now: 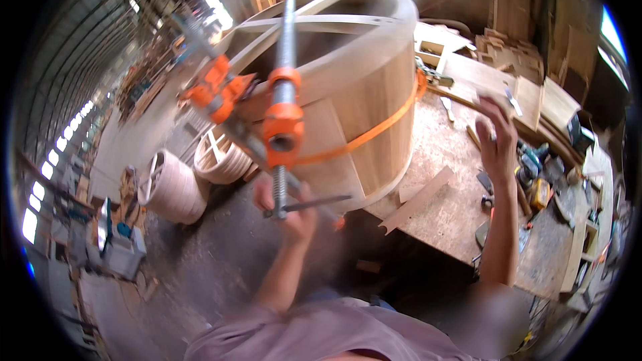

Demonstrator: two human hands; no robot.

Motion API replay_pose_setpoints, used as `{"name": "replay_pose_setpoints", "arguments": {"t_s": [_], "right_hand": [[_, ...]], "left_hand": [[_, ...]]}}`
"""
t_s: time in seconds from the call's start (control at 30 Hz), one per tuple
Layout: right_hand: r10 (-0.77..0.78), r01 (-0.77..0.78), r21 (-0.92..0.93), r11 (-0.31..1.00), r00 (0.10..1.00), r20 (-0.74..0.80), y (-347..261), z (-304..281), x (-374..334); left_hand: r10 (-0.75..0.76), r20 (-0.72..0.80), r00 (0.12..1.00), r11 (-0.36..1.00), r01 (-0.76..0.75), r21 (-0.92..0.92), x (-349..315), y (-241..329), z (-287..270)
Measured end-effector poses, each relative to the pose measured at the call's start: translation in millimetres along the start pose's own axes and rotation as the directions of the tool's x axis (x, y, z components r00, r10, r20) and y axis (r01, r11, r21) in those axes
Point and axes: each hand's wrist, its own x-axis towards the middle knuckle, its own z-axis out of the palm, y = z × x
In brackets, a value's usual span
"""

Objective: The person assembles a wooden basket by securing a curved wooden piece to the rim using a hammer and nails. They then attach and tighten multiple clamps around the basket's circumference to hold the structure together. Finally, they remove the clamps and an orange strap from the completed basket.

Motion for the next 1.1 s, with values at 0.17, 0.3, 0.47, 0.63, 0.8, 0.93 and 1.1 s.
{"name": "replay_pose_setpoints", "arguments": {"t_s": [0.17, 0.3, 0.47, 0.63, 0.8, 0.93, 1.1], "right_hand": [[-0.325, 0.31, 0.174, 0.935, 0.943, 0.067, -0.6, 82.5, 156.3], [-0.286, 0.223, 0.237, 0.946, 0.917, 0.278, -8.9, 115.1, 192.4], [-0.261, 0.221, 0.198, 0.955, 0.943, 0.206, -6.9, 123.6, 187.1], [-0.229, 0.208, 0.155, 0.966, 0.964, 0.134, -44.3, 124.2, 164.5], [-0.166, 0.169, -0.227, 0.959, 0.986, 0.032, -121.5, 146.5, 135.7], [-0.169, 0.159, -0.336, 0.928, 0.986, -0.001, -175.2, 183.7, 129.1], [-0.293, 0.179, -0.596, 0.783, 0.951, -0.1, -241.1, 219.9, 112.8]], "left_hand": [[-0.22, -0.113, 0.969, 0.975, 0.222, 0.004, 68.5, -0.3, 60.6], [-0.263, -0.03, 0.964, 0.95, 0.264, 0.163, 57.7, -8.6, 51.2], [-0.179, 0.039, 0.983, 0.982, 0.176, 0.069, 66.0, -13.4, 44.3], [-0.153, 0.047, 0.987, 0.982, 0.157, -0.104, 78.0, -54.4, 29.0], [-0.237, 0.138, 0.962, 0.93, 0.266, -0.253, 93.9, -150.5, 41.3], [-0.573, 0.412, 0.708, 0.572, 0.706, -0.418, 117.2, -226.2, 68.8], [-0.342, 0.258, 0.904, 0.783, 0.426, -0.454, 137.1, -260.7, 85.3]]}}
